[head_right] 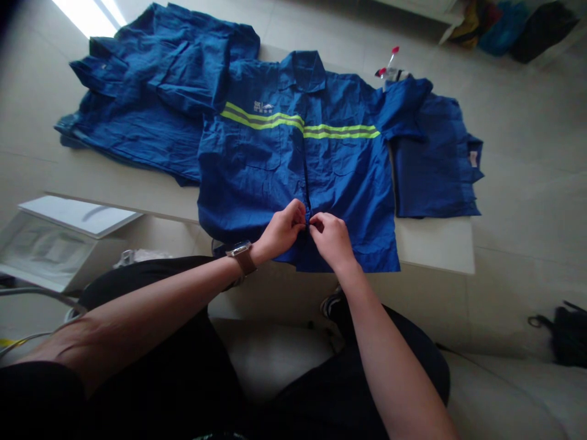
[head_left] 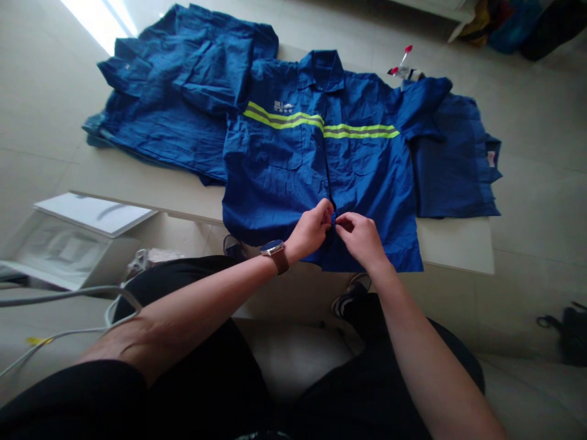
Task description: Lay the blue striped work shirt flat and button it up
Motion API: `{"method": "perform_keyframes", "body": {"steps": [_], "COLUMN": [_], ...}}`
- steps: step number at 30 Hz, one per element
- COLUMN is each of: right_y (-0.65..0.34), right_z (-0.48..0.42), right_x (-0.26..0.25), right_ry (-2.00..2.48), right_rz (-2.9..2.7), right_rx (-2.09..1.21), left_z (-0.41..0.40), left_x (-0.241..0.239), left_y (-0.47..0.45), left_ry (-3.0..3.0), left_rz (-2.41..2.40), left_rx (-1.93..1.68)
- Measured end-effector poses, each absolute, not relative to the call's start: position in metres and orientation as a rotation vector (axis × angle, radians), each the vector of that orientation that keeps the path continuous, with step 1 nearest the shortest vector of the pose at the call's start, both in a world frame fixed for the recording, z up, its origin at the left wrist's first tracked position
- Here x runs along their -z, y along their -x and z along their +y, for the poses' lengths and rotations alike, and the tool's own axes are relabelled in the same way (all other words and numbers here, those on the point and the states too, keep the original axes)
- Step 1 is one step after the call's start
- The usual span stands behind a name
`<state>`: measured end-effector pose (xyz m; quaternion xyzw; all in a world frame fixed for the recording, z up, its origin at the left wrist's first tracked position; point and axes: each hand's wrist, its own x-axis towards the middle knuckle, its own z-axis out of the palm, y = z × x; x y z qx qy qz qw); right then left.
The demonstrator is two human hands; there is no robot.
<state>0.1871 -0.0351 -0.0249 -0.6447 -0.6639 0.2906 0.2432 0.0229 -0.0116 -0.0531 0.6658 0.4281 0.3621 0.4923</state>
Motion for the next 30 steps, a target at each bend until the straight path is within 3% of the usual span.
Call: {"method": "perform_keyframes", "body": {"steps": [30], "right_y": [-0.1881], "right_z": [-0.0352], "right_x": [0.0229], "right_ry": [1.705], "right_rz": [-1.681], "right_rx": [-0.886], "left_z": [-0.0105], "left_x": [0.048], "left_y": [-0.0199], "left_ry": [-1.795], "left_rz": [1.028], "left_rx": [-0.804]}}
